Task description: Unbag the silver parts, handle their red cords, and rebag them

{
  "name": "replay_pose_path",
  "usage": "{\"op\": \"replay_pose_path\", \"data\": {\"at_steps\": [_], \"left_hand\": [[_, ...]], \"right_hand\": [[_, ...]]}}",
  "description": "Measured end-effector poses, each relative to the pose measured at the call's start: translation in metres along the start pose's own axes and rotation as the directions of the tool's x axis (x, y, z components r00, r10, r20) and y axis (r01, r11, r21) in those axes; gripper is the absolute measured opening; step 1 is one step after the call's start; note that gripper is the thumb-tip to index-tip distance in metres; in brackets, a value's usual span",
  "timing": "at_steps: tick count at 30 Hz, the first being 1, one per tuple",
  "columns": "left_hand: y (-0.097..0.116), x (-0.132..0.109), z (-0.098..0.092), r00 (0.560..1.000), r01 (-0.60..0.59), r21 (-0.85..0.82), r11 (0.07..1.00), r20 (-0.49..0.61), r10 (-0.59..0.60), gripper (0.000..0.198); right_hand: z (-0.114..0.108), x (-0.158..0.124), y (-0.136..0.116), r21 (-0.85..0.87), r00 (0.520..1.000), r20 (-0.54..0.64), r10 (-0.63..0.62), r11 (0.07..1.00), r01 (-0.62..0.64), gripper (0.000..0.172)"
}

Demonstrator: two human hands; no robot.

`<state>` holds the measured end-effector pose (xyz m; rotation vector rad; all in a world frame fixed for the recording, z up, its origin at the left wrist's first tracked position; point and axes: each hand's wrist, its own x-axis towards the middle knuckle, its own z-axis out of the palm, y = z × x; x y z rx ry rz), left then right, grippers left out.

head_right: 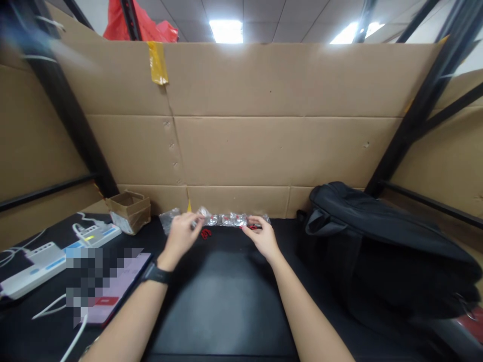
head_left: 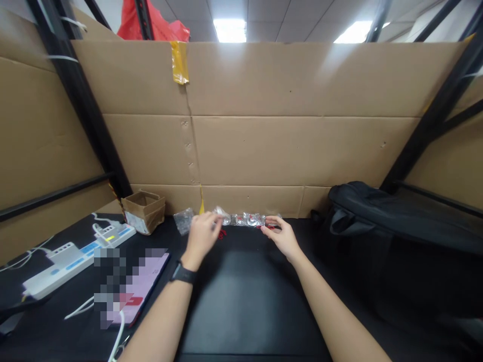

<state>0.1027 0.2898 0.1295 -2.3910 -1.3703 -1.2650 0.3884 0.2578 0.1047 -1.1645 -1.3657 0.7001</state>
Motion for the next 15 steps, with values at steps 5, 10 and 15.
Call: {"op": "replay_pose_path", "data": {"at_steps": [5, 10, 15], "left_hand": [[0.069, -0.021, 0.038, 0.897, -0.229, -0.077, 0.970, 0.370, 0.242, 0.023], [0.069, -0.033, 0.050, 0.813, -0.232, -0.184, 0.955, 0.503, 0.295, 0.024], [0.054, -0.030, 0.052, 0.777, -0.207, -0.303, 0.930, 0.526, 0.344, 0.037]], "right_hand": [[-0.021, 0.006, 0.006, -0.245, 0.996, -0.050, -0.075, 0.968, 0.061, 0.041], [-0.033, 0.004, 0.002, -0.386, 0.998, 0.029, -0.061, 0.920, 0.067, 0.034], [-0.032, -0.002, -0.008, -0.451, 0.970, 0.244, -0.016, 0.883, 0.128, 0.030]]}}
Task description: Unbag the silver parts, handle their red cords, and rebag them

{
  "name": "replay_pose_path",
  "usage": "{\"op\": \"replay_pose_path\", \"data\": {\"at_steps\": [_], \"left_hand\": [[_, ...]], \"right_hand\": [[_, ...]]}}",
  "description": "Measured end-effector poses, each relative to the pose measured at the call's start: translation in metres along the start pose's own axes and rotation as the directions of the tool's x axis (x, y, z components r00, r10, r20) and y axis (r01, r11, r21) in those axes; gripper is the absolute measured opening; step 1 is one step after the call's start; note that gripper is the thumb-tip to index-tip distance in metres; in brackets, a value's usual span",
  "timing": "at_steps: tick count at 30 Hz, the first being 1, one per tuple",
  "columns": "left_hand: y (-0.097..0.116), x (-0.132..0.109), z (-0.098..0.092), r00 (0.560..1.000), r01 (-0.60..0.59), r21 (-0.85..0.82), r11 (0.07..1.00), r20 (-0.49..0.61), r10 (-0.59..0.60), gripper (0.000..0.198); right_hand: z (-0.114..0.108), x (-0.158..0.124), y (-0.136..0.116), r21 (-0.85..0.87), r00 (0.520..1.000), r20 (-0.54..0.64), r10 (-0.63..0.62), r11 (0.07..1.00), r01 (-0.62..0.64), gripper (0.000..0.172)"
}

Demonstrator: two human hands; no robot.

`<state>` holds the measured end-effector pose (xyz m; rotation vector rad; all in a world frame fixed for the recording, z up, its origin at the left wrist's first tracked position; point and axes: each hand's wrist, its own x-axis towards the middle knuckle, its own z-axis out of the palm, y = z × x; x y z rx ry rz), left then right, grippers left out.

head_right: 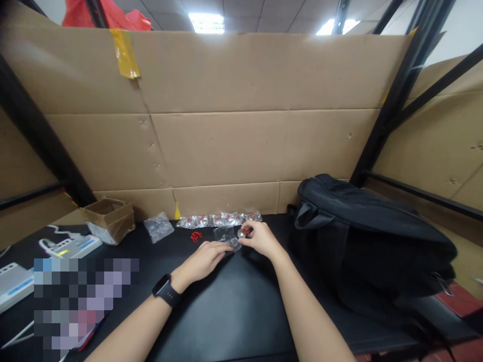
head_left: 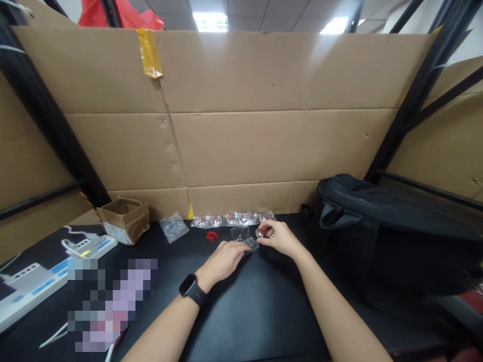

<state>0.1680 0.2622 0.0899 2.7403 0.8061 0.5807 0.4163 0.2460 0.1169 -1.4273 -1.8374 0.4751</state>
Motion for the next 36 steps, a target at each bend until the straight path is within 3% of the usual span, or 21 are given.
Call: {"op": "replay_pose_path", "data": {"at_steps": [6, 11, 18, 26, 36], "left_hand": [[0.000, 0.003, 0.005, 0.993, 0.107, 0.101, 0.989, -0.063, -0.101, 0.032], [0.005, 0.004, 0.004, 0.980, 0.190, 0.146, 0.971, -0.084, -0.179, 0.034], [0.014, 0.008, 0.002, 0.954, 0.291, 0.186, 0.939, -0.126, -0.270, 0.025], [0.014, 0.010, 0.005, 0.945, 0.295, 0.165, 0.941, -0.194, -0.262, 0.010], [0.011, 0.012, 0.012, 0.952, 0.277, 0.238, 0.931, -0.197, -0.233, 0.021]], "right_hand": [[0.004, -0.006, -0.012, -0.096, 0.985, 0.172, -0.009, 0.995, 0.026, 0.030], [0.009, -0.008, -0.020, -0.131, 0.978, 0.207, 0.000, 0.991, 0.027, 0.030], [0.013, -0.010, -0.038, -0.119, 0.972, 0.195, -0.128, 0.981, 0.153, 0.028], [0.017, -0.009, -0.024, -0.316, 0.975, 0.217, 0.054, 0.949, 0.018, 0.025], [0.042, -0.004, -0.021, -0.356, 0.980, 0.189, -0.056, 0.927, 0.121, 0.025]]}}
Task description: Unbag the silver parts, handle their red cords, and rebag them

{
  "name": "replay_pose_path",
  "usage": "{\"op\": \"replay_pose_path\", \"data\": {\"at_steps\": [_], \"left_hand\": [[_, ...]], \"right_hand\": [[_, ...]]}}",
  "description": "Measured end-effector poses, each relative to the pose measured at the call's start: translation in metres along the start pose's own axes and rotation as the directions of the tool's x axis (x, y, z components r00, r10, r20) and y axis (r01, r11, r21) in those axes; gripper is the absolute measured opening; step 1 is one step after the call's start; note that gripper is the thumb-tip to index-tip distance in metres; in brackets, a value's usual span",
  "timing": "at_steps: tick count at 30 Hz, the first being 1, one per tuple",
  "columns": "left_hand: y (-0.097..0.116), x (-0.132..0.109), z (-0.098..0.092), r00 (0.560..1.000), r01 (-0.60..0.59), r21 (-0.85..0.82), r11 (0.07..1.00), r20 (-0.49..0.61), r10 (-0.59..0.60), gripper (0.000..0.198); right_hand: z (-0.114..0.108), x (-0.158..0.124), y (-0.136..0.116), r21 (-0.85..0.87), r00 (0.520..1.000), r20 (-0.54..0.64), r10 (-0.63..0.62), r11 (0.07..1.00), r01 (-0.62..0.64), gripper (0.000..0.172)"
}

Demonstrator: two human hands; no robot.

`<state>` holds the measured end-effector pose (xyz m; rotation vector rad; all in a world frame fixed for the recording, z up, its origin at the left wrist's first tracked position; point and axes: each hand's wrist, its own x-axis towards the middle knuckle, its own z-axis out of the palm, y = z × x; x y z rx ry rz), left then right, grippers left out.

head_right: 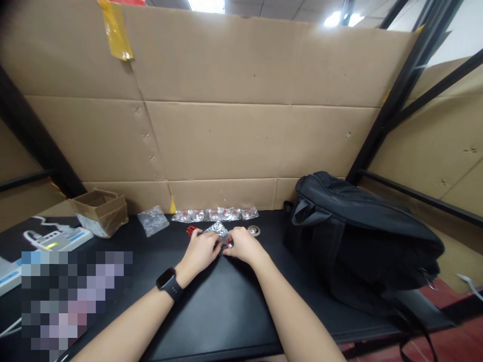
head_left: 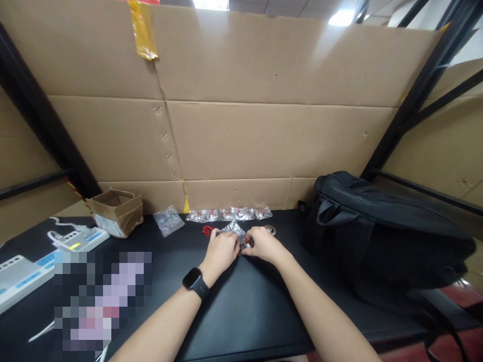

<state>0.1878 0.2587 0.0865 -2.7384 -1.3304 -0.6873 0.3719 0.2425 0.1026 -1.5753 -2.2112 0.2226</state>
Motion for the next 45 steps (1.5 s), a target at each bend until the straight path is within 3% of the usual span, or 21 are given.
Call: {"op": "replay_pose_path", "data": {"at_steps": [4, 8, 13, 17, 21, 28, 37, 42, 45], "left_hand": [[0.000, 0.000, 0.000, 1.000, 0.028, -0.016, 0.999, -0.008, -0.028, 0.020], [0.000, -0.001, -0.001, 0.999, 0.041, -0.042, 0.998, -0.020, -0.042, 0.019], [0.000, -0.001, -0.002, 0.998, 0.050, -0.062, 0.997, -0.027, -0.051, 0.019], [0.000, -0.002, -0.003, 0.998, 0.062, -0.090, 0.994, -0.012, -0.064, 0.019], [0.000, -0.003, -0.002, 0.998, 0.066, -0.125, 0.990, 0.009, -0.066, 0.014], [-0.006, -0.004, 0.005, 0.992, 0.125, -0.149, 0.981, 0.049, -0.119, 0.022], [-0.010, -0.004, 0.008, 0.977, 0.213, -0.115, 0.970, 0.027, -0.211, 0.020], [-0.011, -0.005, 0.010, 0.979, 0.203, -0.125, 0.971, 0.016, -0.203, 0.029], [-0.011, -0.005, 0.012, 0.974, 0.227, -0.123, 0.966, 0.005, -0.229, 0.032]], "right_hand": [[0.003, 0.001, -0.001, 0.042, 1.000, -0.021, -0.019, 0.999, 0.020, 0.030], [-0.002, -0.003, 0.002, 0.142, 0.996, 0.005, -0.086, 0.986, 0.084, 0.015], [0.001, -0.003, 0.008, 0.219, 0.996, 0.021, -0.087, 0.973, 0.080, 0.016], [0.007, 0.001, 0.007, 0.213, 0.999, -0.015, -0.029, 0.977, 0.032, 0.017], [0.007, 0.001, 0.006, 0.207, 0.998, -0.051, -0.036, 0.977, 0.046, 0.012], [0.006, 0.003, 0.006, 0.124, 0.993, -0.109, -0.041, 0.991, 0.054, 0.015], [0.008, 0.003, 0.001, 0.104, 0.991, -0.133, -0.012, 0.994, 0.026, 0.016], [0.011, 0.006, 0.001, 0.075, 0.991, -0.121, 0.056, 0.996, -0.047, 0.031], [0.013, 0.007, -0.001, 0.037, 0.988, -0.129, 0.084, 0.996, -0.080, 0.027]]}}
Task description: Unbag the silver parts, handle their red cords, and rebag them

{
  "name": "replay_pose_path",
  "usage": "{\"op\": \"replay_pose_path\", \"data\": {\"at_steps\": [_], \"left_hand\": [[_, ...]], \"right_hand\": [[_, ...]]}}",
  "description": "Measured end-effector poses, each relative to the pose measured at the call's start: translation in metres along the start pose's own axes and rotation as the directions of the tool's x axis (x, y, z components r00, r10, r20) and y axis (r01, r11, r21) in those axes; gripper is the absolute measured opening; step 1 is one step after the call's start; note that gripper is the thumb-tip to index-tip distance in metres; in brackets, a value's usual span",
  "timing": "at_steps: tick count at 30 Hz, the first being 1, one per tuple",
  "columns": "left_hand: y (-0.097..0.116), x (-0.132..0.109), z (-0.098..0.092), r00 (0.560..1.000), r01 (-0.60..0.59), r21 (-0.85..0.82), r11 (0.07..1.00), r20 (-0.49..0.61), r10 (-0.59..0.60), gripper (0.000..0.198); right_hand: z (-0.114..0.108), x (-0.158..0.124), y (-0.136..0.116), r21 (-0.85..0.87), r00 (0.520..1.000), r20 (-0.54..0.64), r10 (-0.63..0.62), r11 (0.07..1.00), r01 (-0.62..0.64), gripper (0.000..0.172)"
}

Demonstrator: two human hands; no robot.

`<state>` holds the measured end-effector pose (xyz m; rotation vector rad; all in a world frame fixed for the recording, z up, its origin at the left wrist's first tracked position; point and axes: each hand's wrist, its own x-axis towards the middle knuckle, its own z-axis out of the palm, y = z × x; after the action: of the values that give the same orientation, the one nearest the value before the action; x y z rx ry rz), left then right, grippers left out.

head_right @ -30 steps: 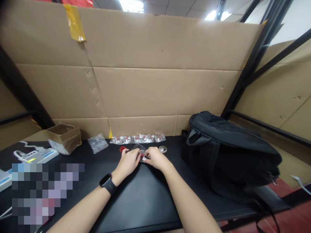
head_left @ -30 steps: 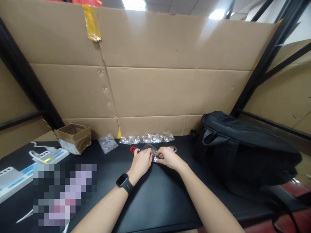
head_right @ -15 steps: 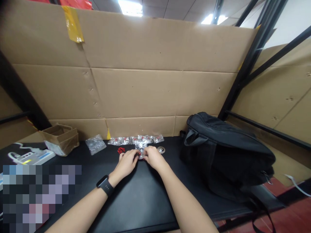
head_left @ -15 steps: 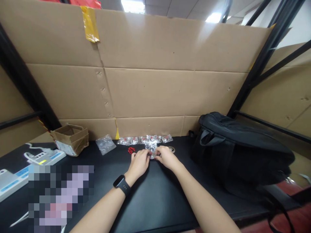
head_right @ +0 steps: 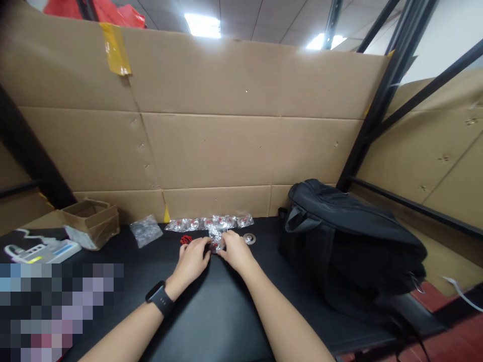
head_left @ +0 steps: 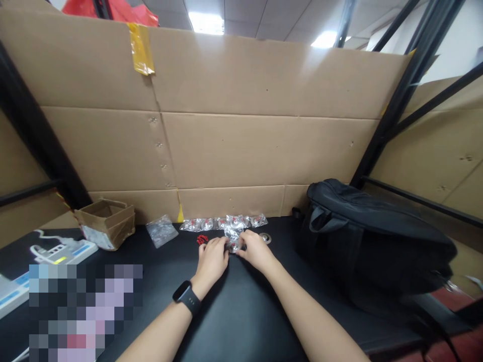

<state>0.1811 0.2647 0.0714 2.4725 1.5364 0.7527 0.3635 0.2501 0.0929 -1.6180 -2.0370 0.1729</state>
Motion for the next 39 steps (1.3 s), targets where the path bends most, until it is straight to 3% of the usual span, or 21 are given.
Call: {"op": "replay_pose_path", "data": {"at_steps": [9, 17, 24, 31, 34, 37, 39], "left_hand": [[-0.003, 0.001, 0.008, 0.999, 0.007, -0.030, 1.000, 0.034, -0.006, 0.035], [-0.001, 0.001, 0.005, 0.995, 0.006, -0.060, 0.998, 0.102, 0.000, 0.044], [0.003, 0.000, 0.002, 0.988, 0.018, -0.060, 0.998, 0.152, -0.009, 0.049], [0.005, 0.000, -0.005, 0.985, 0.023, -0.113, 0.993, 0.174, -0.003, 0.048], [0.004, 0.001, -0.011, 0.983, 0.016, -0.129, 0.992, 0.183, 0.008, 0.048], [0.001, 0.003, -0.018, 0.982, 0.017, -0.177, 0.984, 0.186, 0.016, 0.038], [-0.002, 0.006, -0.022, 0.984, 0.016, -0.209, 0.978, 0.179, 0.022, 0.024]], "right_hand": [[0.006, 0.003, -0.008, -0.040, 0.993, -0.090, 0.083, 0.995, -0.087, 0.019], [0.009, 0.003, -0.002, -0.014, 0.996, -0.093, 0.010, 1.000, -0.012, 0.024], [0.011, 0.001, -0.005, -0.190, 0.989, -0.136, -0.051, 0.981, 0.025, 0.021], [0.015, 0.005, -0.004, -0.297, 0.974, -0.225, 0.000, 0.953, -0.069, 0.022], [0.013, 0.006, 0.001, -0.211, 0.980, -0.200, 0.014, 0.976, -0.057, 0.024], [0.000, 0.006, 0.013, 0.019, 0.992, -0.082, -0.094, 0.995, 0.096, 0.026], [-0.012, 0.006, 0.023, 0.168, 0.987, -0.045, -0.155, 0.973, 0.161, 0.012]]}}
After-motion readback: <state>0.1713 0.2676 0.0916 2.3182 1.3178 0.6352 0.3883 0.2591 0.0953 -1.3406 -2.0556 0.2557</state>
